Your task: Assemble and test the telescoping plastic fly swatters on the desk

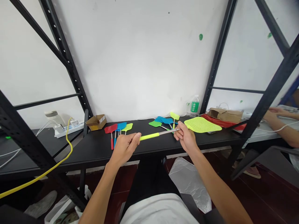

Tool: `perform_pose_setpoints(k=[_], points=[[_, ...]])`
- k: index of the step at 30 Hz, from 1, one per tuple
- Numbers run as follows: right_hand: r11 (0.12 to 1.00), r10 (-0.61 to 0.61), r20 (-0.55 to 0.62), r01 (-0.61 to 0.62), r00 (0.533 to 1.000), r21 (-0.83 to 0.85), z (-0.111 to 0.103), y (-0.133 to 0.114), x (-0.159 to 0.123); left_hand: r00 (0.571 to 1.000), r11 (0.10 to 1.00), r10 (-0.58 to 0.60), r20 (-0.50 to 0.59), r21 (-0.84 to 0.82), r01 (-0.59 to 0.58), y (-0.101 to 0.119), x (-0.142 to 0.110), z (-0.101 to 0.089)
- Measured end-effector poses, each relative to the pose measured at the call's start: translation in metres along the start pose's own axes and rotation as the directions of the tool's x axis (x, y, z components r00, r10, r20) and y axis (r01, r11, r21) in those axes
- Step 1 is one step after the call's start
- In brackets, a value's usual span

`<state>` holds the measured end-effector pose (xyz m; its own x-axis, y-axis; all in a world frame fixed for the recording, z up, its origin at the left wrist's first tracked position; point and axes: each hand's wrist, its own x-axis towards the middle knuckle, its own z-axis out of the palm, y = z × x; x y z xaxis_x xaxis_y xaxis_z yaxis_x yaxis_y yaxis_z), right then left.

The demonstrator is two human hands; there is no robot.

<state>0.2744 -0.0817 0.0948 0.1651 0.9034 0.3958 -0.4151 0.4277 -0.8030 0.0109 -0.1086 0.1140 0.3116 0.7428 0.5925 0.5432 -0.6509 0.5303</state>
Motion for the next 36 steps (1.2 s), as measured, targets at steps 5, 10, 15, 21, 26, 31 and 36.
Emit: perform_pose_setpoints(k=[5, 10, 15, 21, 26, 31, 36], points=[[0.999, -0.037, -0.039, 0.038, 0.999, 0.024, 0.003, -0.003, -0.001, 0.999, 0.997, 0.028, -0.021, -0.07, -0.029, 0.001, 0.0, 0.0], [0.999, -0.045, -0.07, 0.046, 0.997, 0.024, 0.003, -0.004, -0.001, 0.996, 0.997, 0.08, -0.042, -0.007, -0.08, 0.002, -0.001, 0.0], [0.999, -0.047, -0.067, 0.047, 0.997, -0.007, 0.005, -0.004, -0.002, 0.99, 0.975, 0.126, -0.057, 0.191, -0.113, 0.0, -0.001, -0.004], [0.998, -0.043, -0.062, 0.041, 0.997, -0.038, 0.007, -0.007, -0.003, 0.991, 0.955, 0.122, -0.046, 0.276, -0.105, -0.001, -0.001, -0.009], [0.999, -0.04, -0.059, 0.039, 0.997, -0.009, 0.006, -0.01, -0.005, 0.993, 0.978, 0.117, -0.035, 0.175, -0.109, 0.001, -0.002, -0.006], [0.999, -0.049, -0.069, 0.05, 0.996, 0.009, 0.005, -0.01, -0.005, 0.988, 0.985, 0.138, -0.065, 0.116, -0.13, 0.0, -0.004, -0.003], [0.998, -0.055, -0.053, 0.055, 0.997, -0.003, 0.007, -0.011, -0.006, 0.977, 0.955, 0.192, -0.091, 0.247, -0.164, -0.001, -0.003, -0.006]])
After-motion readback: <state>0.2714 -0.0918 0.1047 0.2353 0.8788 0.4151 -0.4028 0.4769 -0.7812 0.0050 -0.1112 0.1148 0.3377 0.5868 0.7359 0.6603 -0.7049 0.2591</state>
